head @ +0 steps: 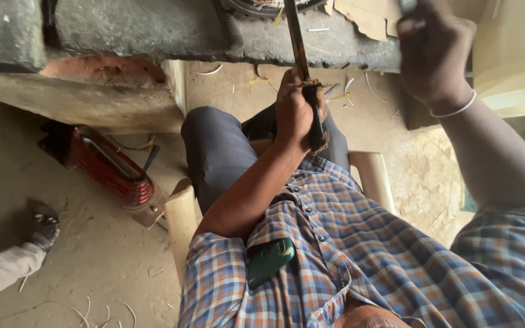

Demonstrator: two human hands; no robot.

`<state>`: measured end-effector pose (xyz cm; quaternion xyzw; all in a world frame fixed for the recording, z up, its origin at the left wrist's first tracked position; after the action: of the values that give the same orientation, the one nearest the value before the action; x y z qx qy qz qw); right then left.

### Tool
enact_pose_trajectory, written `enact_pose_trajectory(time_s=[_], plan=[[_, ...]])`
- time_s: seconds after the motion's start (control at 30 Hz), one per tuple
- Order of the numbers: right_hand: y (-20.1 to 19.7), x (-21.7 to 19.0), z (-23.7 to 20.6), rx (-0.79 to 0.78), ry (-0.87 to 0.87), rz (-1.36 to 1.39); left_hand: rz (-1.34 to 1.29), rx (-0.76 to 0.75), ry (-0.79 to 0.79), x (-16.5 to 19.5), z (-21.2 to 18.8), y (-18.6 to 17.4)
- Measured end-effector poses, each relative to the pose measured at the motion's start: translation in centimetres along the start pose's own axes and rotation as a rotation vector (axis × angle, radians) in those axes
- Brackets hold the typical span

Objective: The person holds a metal file in their left hand and repeatedly strikes it with a hammer in their right hand while seated. The action continues throughout the clip without a visible change in the tool's condition.

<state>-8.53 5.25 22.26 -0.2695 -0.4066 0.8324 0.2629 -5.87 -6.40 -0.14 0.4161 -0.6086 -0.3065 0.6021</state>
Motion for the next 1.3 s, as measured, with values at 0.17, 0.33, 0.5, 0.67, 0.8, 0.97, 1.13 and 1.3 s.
enact_pose_trajectory(time_s=[0.17,0.33,0.5,0.67,0.8,0.97,1.13,1.3], plan=[[3.8,0.9,-1.0,-0.164,0.038,-0.036,-0.095,-0.061,-0.025,0.8,-0.3,0.1],[4.3,0.7,-2.0,-0.197,-0.021,-0.011,0.056,0.031,-0.053,0.7,-1.2,0.1],[3.3,3.0,-4.3,0.007,0.088,0.245,0.158,-0.108,0.21,3.5,-2.3,2.2],[4.9,5.3,-5.9,0.013,0.178,0.367,0.283,-0.043,0.168,3.5,-2.3,1.2],[4.8,4.6,-5.8,0.015,0.084,0.333,0.297,-0.036,0.193,3.3,-2.5,1.2],[4.1,4.6,-5.1,0.007,0.086,0.369,0.316,-0.025,0.206,3.1,-2.7,1.4],[2.6,4.2,-4.5,0.068,0.057,0.335,0.268,-0.032,0.198,3.4,-2.9,1.6],[2.6,4.3,-3.9,0.216,0.08,0.537,0.172,0.019,0.11,2.7,-2.7,1.0]])
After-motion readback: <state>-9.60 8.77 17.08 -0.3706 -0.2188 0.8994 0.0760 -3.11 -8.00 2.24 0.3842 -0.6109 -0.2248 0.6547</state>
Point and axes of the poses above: each hand's wrist, its own z-axis towards the middle knuckle, its own y-axis out of the palm, x = y × z, the point moved 10 cm from there along z, towards the middle knuckle, and after that the axes turned 1 degree about y, right-handed, at the moved point
